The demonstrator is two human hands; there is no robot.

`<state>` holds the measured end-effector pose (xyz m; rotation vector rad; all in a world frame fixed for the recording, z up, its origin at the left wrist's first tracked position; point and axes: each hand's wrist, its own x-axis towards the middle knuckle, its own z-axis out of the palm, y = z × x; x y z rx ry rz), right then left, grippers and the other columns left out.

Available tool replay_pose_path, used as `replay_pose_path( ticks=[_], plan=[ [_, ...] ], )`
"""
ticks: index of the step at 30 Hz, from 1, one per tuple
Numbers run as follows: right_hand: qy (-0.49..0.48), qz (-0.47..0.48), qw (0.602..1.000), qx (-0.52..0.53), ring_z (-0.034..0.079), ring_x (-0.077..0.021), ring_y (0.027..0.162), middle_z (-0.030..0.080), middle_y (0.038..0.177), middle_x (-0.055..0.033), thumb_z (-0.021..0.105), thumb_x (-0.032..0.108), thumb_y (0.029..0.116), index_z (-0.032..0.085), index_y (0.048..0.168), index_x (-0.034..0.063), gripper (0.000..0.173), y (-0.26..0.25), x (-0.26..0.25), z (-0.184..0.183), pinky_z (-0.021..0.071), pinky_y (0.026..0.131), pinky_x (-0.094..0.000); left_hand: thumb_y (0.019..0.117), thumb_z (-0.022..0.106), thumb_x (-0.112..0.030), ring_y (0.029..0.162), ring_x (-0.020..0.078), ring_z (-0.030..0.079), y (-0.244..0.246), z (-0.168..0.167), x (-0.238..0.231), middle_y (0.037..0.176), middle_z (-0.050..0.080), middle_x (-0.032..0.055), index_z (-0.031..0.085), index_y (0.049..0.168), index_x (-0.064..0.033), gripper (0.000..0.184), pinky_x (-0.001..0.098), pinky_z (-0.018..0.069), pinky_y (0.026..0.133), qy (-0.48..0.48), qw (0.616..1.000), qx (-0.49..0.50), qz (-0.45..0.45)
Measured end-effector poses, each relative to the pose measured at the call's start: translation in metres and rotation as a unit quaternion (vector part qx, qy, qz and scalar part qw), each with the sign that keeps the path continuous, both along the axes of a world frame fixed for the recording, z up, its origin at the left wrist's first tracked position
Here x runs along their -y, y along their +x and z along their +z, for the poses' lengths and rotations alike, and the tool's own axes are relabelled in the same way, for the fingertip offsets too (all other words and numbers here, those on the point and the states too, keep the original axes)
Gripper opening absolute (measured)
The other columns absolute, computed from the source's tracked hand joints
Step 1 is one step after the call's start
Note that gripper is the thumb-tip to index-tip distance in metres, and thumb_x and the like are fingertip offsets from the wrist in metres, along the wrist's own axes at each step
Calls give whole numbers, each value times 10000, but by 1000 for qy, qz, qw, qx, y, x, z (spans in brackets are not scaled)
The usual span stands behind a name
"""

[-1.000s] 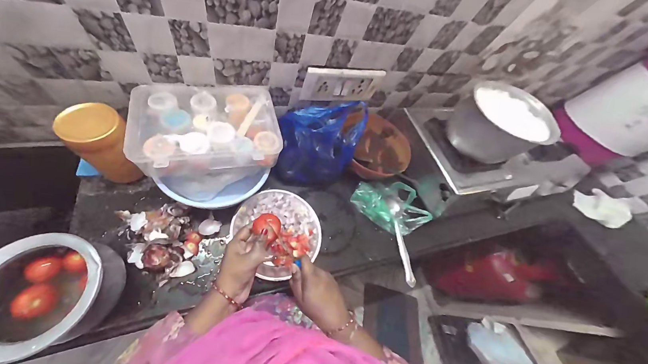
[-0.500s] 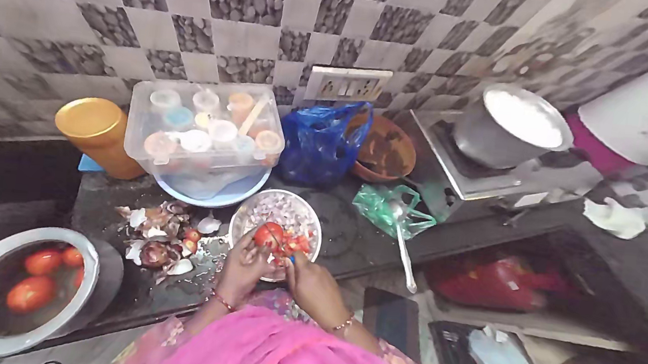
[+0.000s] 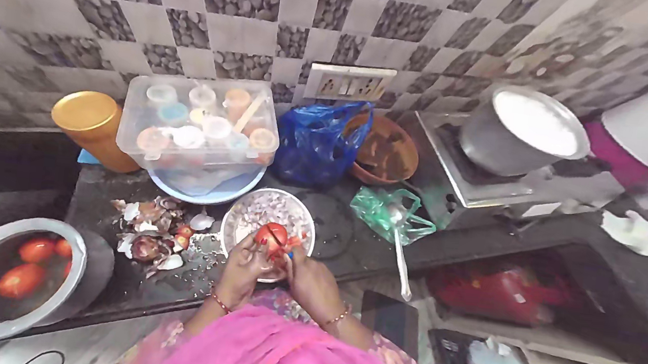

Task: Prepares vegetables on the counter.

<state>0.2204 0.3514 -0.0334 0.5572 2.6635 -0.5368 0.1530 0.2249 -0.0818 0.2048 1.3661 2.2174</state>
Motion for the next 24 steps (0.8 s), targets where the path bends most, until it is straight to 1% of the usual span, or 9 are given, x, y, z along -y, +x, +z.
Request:
replay_pose_path(
  ticks=[7, 10, 12, 14, 16, 18, 19, 22, 24],
  plan=[
    [-35, 25, 999, 33, 708, -424, 987, 702, 1014, -232, 313, 343, 1122, 539, 1324, 28, 437, -5, -17, 3, 551, 813, -567, 985, 549, -154, 936, 145, 716, 4, -3, -3, 1043, 706, 55, 513, 1241, 15, 309, 331, 605, 879, 57, 996, 74, -8],
    [-163, 47, 985, 29, 681, -373, 969, 665, 1019, -224, 294, 307, 1128, 533, 1303, -8, 433, -11, -35, -3, 535, 858, -538, 993, 578, -245, 978, 165, 717, 4, -15, 0, 1069, 714, 59, 503, 1253, -3, 363, 352, 598, 905, 91, 992, 91, -5],
    [-323, 88, 942, 3, 549, -208, 751, 540, 853, -114, 297, 254, 1115, 559, 1147, -30, 388, -14, -56, -17, 487, 721, -388, 969, 655, -282, 1014, 203, 713, 5, -17, 5, 1095, 712, 90, 507, 1251, -8, 420, 385, 590, 942, 120, 984, 132, 7],
    [-466, 93, 880, 2, 415, -51, 526, 420, 670, 37, 335, 254, 1076, 539, 987, 53, 300, -16, -69, -34, 392, 507, -233, 949, 688, -307, 995, 217, 722, 2, -17, 10, 1082, 717, 106, 525, 1220, -9, 435, 382, 601, 922, 118, 983, 138, 1],
    [-540, 62, 839, 25, 381, -21, 471, 401, 622, 72, 369, 238, 1057, 515, 968, 89, 227, -14, -71, -40, 353, 450, -198, 926, 732, -353, 984, 207, 728, -3, -16, 13, 1064, 736, 92, 579, 1205, -31, 453, 376, 600, 917, 103, 986, 126, -19],
    [-521, 53, 852, -17, 399, 3, 513, 423, 648, 80, 414, 210, 1022, 533, 961, 82, 185, -12, -73, -37, 367, 489, -179, 898, 764, -374, 997, 204, 726, -7, -14, 14, 1075, 738, 87, 595, 1210, -32, 493, 379, 599, 925, 89, 988, 121, -35],
    [-479, 58, 874, -57, 443, 5, 597, 464, 715, 68, 457, 218, 1019, 563, 997, 54, 197, -12, -76, -31, 411, 574, -187, 873, 793, -382, 1000, 205, 728, -10, -13, 17, 1081, 741, 88, 612, 1202, -33, 512, 376, 601, 920, 79, 989, 120, -45],
    [-327, 75, 916, -220, 535, -51, 670, 599, 789, -8, 675, 323, 917, 657, 1071, 10, 349, -17, -85, -22, 475, 632, -250, 865, 771, -343, 963, 160, 726, -18, -8, 25, 1037, 748, 42, 651, 1140, -66, 409, 346, 604, 891, 21, 989, 100, -110],
    [-255, 179, 917, -248, 670, -205, 972, 690, 1160, -120, 719, 332, 886, 666, 1269, 37, 486, -25, -93, -17, 565, 826, -418, 844, 798, -375, 949, 129, 716, -24, -11, 29, 1028, 747, 18, 688, 1127, -91, 416, 320, 596, 872, 0, 981, 68, -179]
  ],
)
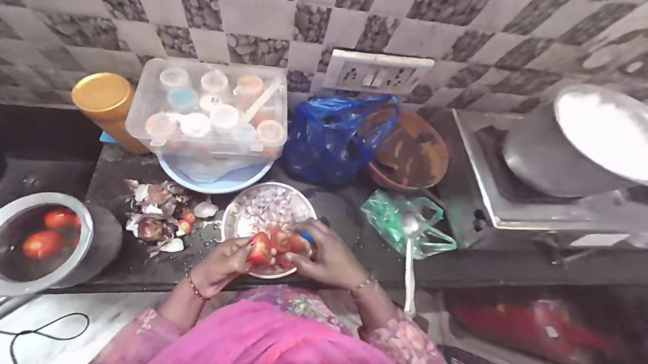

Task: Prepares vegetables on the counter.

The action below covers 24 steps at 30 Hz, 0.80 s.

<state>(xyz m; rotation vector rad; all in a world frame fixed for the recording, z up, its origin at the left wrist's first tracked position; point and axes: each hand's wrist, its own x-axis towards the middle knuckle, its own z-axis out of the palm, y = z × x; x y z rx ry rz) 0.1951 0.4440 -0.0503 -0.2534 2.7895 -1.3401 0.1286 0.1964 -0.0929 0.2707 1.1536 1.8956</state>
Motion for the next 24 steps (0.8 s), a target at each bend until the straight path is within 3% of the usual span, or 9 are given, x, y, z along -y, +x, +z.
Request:
replay_pose_path(
  ticks=[2, 4, 9, 12, 14, 16, 19, 22, 24],
  plan=[
    [77, 90, 993, 31, 642, -304, 1194, 552, 1473, -130, 746, 313, 876, 584, 1419, 104, 604, -11, -3, 3, 558, 918, -537, 817, 821, -361, 953, 132, 719, -5, -1, 1, 1030, 750, 16, 705, 1128, -101, 421, 328, 597, 879, -6, 998, -22, -51],
    [100, 141, 983, 65, 603, -323, 1272, 503, 1533, -126, 767, 278, 862, 544, 1465, 109, 664, -19, -3, 1, 531, 960, -573, 788, 828, -321, 946, 111, 714, -7, 0, 0, 1019, 751, -12, 715, 1119, -127, 401, 320, 594, 878, -10, 997, -40, -71],
    [52, 93, 994, 32, 674, -291, 1127, 687, 1246, -161, 736, 296, 894, 652, 1301, 35, 491, -16, -5, -14, 539, 963, -505, 795, 837, -322, 983, 101, 704, -4, -10, -8, 1076, 745, -14, 703, 1192, -139, 457, 317, 588, 884, 55, 996, -60, -38],
    [32, -35, 999, 18, 695, -276, 1003, 712, 1127, -180, 743, 345, 871, 687, 1191, -3, 476, -9, 2, -20, 556, 898, -455, 815, 832, -338, 928, 112, 709, 6, -5, -21, 1030, 735, 4, 631, 1194, -84, 499, 315, 600, 833, 50, 994, -29, 94],
    [38, -123, 991, 28, 698, -289, 1003, 713, 1147, -189, 743, 351, 860, 689, 1207, -11, 505, -7, 4, -24, 554, 903, -463, 827, 795, -230, 914, 123, 710, 5, 0, -24, 1023, 714, 17, 546, 1217, -39, 501, 316, 614, 814, 20, 980, -16, 195],
    [62, -197, 978, 33, 703, -319, 996, 714, 1143, -192, 743, 337, 863, 692, 1218, 5, 488, -12, 1, -29, 560, 882, -501, 786, 731, -85, 903, 101, 702, -3, 3, -21, 1034, 703, 13, 511, 1266, -4, 534, 276, 607, 788, -40, 969, -49, 239],
    [125, -221, 963, 89, 679, -337, 1089, 676, 1241, -190, 720, 322, 903, 668, 1283, 31, 482, -31, -10, -32, 545, 933, -522, 756, 722, -2, 917, 80, 687, -8, 6, -12, 1144, 674, 41, 430, 1434, 42, 740, 240, 592, 808, -127, 969, -100, 185],
    [171, -191, 955, 152, 653, -318, 1144, 629, 1315, -170, 699, 357, 931, 645, 1335, 71, 498, -52, -16, -39, 533, 959, -510, 858, 692, 0, 871, 68, 698, -7, 13, -14, 1189, 667, 67, 416, 1474, 37, 675, 224, 602, 746, -180, 970, -100, 133],
    [174, -183, 952, 174, 638, -325, 1188, 598, 1377, -176, 704, 362, 933, 631, 1351, 65, 518, -59, -17, -41, 525, 982, -517, 876, 671, 12, 845, 66, 697, -6, 14, -14, 1210, 656, 73, 383, 1502, 31, 690, 223, 605, 723, -170, 976, -83, 112]
  ],
)
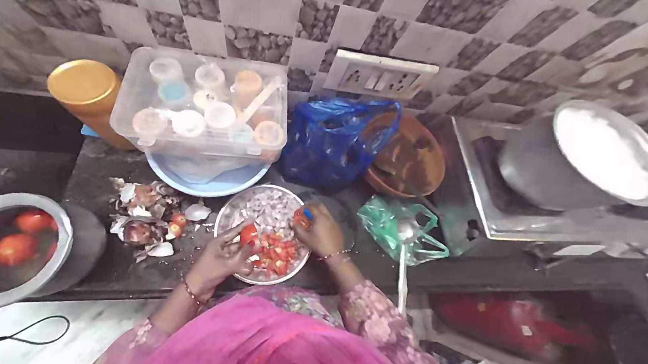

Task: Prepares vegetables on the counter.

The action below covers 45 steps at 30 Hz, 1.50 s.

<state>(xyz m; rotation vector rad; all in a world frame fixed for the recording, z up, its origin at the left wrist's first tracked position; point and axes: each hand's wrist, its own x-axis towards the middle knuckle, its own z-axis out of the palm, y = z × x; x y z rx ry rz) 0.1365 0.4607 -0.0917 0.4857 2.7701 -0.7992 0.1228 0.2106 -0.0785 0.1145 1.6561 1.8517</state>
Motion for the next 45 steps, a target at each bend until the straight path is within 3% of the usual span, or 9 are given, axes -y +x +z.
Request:
replay_pose_path(
  ticks=[5, 10, 16, 19, 23, 27, 36, 41, 45],
  plan=[
    [-58, -8, 991, -119, 633, -350, 1152, 597, 1326, -249, 650, 398, 934, 566, 1383, -13, 615, 23, -1, 18, 530, 966, -511, 714, 774, 14, 980, 62, 696, 1, 1, 8, 1276, 662, 78, 393, 1493, 69, 869, 217, 586, 856, 37, 998, -19, -39],
    [-174, 154, 950, -207, 641, -136, 867, 659, 1007, -148, 428, 198, 1063, 566, 1221, -67, 339, 59, 2, 25, 550, 808, -300, 808, 729, -25, 943, 36, 688, -4, 13, 2, 1248, 659, 90, 479, 1435, 61, 680, 196, 581, 844, -1, 998, -54, -44],
    [-158, 197, 936, -245, 665, -172, 834, 684, 951, -149, 414, 196, 1076, 623, 1176, -62, 346, 65, 5, 33, 567, 794, -342, 802, 763, -78, 977, 39, 692, -3, 26, -2, 1213, 681, 75, 528, 1392, 60, 650, 196, 579, 875, 6, 994, -88, -64],
    [-123, 207, 940, -242, 670, -183, 787, 696, 938, -143, 538, 289, 1003, 627, 1162, -51, 386, 65, 13, 36, 572, 716, -361, 815, 747, -76, 981, 33, 692, 0, 34, -4, 1201, 687, 58, 538, 1376, 60, 613, 193, 579, 886, 19, 993, -91, -67],
    [-55, 194, 938, -282, 600, -171, 636, 682, 823, -113, 723, 622, 810, 659, 1099, -49, 734, 60, 23, 37, 529, 574, -362, 817, 755, -91, 1047, 32, 683, 8, 39, -2, 1203, 700, 63, 556, 1346, 84, 592, 195, 561, 943, 32, 991, -111, -66],
    [-25, 187, 941, -283, 638, -224, 639, 687, 810, -119, 747, 594, 737, 661, 1056, -24, 701, 54, 33, 41, 521, 545, -424, 841, 743, -90, 1071, 44, 682, 16, 38, -3, 1250, 683, 103, 552, 1352, 100, 577, 197, 559, 948, 55, 988, -124, -71],
    [-28, 192, 938, -288, 623, -215, 605, 663, 760, -112, 726, 574, 745, 646, 1010, -36, 669, 54, 37, 39, 505, 518, -413, 877, 710, -140, 1068, 64, 688, 23, 36, -8, 1245, 682, 132, 564, 1332, 112, 541, 211, 567, 944, 53, 986, -149, -42],
    [8, 147, 938, -313, 548, -186, 497, 579, 610, -66, 647, 580, 799, 640, 819, 15, 565, 58, 42, 32, 432, 449, -382, 874, 720, -150, 1023, 46, 691, 30, 37, -15, 1165, 690, 104, 613, 1211, 130, 452, 217, 591, 899, 66, 983, -171, 19],
    [3, 142, 941, -308, 558, -193, 501, 576, 597, -66, 631, 560, 827, 649, 799, 19, 543, 58, 43, 27, 439, 453, -392, 865, 719, -144, 951, 2, 687, 27, 35, -14, 1090, 705, 69, 634, 1167, 114, 406, 183, 586, 860, 42, 983, -177, 9]
  ],
)
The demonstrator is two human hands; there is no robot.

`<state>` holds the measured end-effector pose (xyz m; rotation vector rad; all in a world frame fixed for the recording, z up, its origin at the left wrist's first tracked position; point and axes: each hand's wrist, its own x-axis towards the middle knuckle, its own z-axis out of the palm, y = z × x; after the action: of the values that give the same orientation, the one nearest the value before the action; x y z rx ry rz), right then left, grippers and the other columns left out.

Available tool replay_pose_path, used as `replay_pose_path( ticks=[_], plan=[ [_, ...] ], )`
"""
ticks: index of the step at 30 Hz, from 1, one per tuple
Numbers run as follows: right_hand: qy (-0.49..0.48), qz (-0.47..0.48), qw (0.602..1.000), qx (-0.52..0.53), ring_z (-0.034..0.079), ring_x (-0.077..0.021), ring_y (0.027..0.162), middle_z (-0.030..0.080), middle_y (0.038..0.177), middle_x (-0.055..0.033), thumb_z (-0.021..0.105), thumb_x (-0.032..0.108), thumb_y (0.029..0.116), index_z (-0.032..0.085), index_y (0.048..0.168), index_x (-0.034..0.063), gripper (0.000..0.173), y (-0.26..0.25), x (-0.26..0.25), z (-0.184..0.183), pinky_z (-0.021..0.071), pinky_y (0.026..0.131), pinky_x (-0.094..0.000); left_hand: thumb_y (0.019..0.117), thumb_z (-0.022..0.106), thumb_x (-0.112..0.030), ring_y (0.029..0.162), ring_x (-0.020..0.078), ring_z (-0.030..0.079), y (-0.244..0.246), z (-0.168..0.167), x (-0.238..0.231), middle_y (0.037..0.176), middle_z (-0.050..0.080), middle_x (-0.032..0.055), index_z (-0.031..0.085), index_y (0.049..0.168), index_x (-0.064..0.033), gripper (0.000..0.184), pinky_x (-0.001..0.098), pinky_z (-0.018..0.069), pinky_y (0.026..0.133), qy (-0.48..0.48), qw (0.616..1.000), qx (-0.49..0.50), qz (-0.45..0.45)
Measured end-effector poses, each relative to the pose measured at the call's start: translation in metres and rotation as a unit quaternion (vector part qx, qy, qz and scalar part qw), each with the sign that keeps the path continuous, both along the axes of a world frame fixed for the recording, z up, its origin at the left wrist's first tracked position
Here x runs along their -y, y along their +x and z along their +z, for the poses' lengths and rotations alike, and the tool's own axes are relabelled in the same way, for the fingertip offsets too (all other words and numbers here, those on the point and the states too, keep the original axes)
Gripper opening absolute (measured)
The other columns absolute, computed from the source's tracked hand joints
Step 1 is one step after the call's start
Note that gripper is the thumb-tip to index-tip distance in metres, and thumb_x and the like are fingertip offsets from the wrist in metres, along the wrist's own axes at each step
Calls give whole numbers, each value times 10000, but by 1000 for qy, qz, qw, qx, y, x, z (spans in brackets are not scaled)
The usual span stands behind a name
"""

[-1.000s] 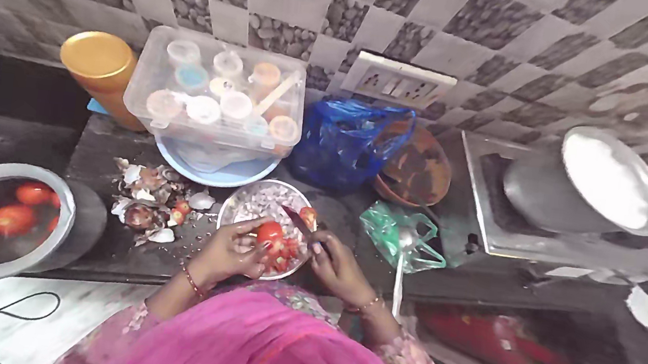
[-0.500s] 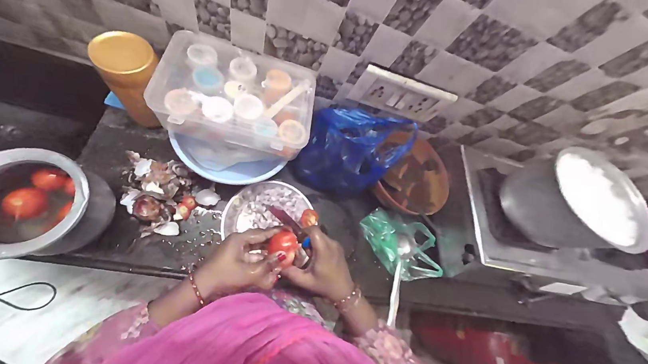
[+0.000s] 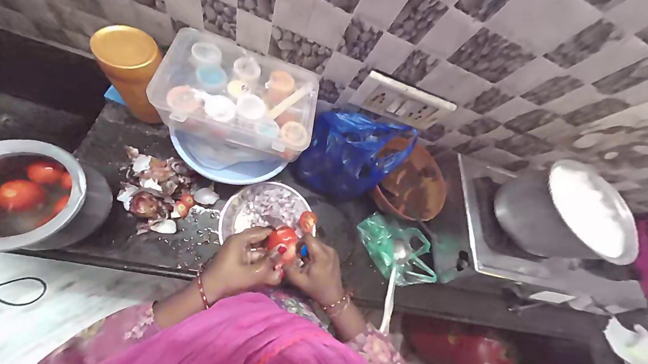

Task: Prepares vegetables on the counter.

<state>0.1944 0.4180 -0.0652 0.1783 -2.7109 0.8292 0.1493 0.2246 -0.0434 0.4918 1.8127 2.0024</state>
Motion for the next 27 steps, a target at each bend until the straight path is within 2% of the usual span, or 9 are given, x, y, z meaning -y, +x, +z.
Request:
replay_pose_path(
  ticks=[3, 7, 9, 11, 13, 17, 21, 24, 27],
  plan=[
    [14, 41, 999, 28, 637, -258, 563, 635, 656, -104, 662, 558, 806, 663, 878, -6, 569, -2, 2, 4, 490, 486, -456, 837, 731, -146, 859, -44, 660, -6, 2, 5, 970, 711, -5, 671, 1082, 53, 321, 158, 561, 818, -61, 997, 33, -40],
    [9, 64, 994, 85, 687, -296, 645, 679, 728, -131, 683, 444, 830, 678, 961, -29, 491, -4, 8, 8, 534, 556, -502, 910, 697, -150, 816, -48, 637, -13, 1, 8, 921, 695, -2, 671, 1041, 57, 247, 157, 544, 799, -106, 991, 47, -70],
    [4, 54, 992, 113, 708, -329, 690, 705, 766, -162, 682, 408, 844, 704, 979, -50, 477, -1, 14, 10, 550, 604, -548, 927, 699, -143, 860, -3, 648, -12, -2, 8, 974, 707, 70, 675, 1084, 83, 276, 192, 545, 840, -107, 991, 35, -68],
    [19, 56, 995, 77, 698, -297, 631, 685, 695, -137, 624, 399, 868, 702, 847, -5, 412, 0, 21, -2, 538, 557, -520, 918, 700, -158, 899, 51, 664, -12, -11, 10, 1024, 724, 116, 684, 1185, 58, 343, 246, 542, 870, -98, 993, 3, -60],
    [29, 58, 996, 64, 680, -286, 591, 664, 648, -128, 601, 368, 866, 679, 779, 11, 376, 1, 28, -12, 524, 529, -508, 931, 691, -159, 905, 97, 663, -10, -15, 12, 1041, 720, 149, 666, 1251, 49, 383, 283, 537, 876, -97, 994, 13, -53],
    [36, 53, 991, 115, 686, -330, 631, 664, 667, -160, 587, 387, 882, 690, 815, -16, 421, -4, 37, -12, 519, 567, -550, 965, 645, -184, 914, 164, 680, -12, -25, 12, 1055, 713, 178, 651, 1262, 49, 377, 359, 544, 877, -91, 993, 70, -32],
    [18, 47, 979, 197, 708, -379, 758, 697, 774, -204, 626, 279, 865, 708, 920, -48, 342, -14, 45, -14, 528, 686, -615, 997, 603, -192, 981, 208, 679, -14, -29, 10, 1115, 691, 194, 609, 1308, 36, 386, 396, 539, 919, -96, 987, 130, 4],
    [-6, 46, 972, 229, 709, -322, 765, 703, 787, -171, 626, 247, 870, 711, 917, -28, 291, -21, 50, -18, 538, 702, -572, 1007, 587, -163, 1022, 184, 657, -15, -29, 10, 1158, 672, 194, 601, 1303, 47, 363, 365, 521, 944, -71, 985, 152, 29],
    [-41, 49, 967, 247, 664, -182, 682, 664, 715, -68, 619, 240, 876, 691, 849, 26, 227, -24, 56, -22, 534, 635, -459, 966, 610, -66, 1010, 130, 630, -15, -36, 9, 1193, 638, 172, 545, 1349, 51, 406, 310, 523, 911, 22, 981, 186, 45]
  ],
)
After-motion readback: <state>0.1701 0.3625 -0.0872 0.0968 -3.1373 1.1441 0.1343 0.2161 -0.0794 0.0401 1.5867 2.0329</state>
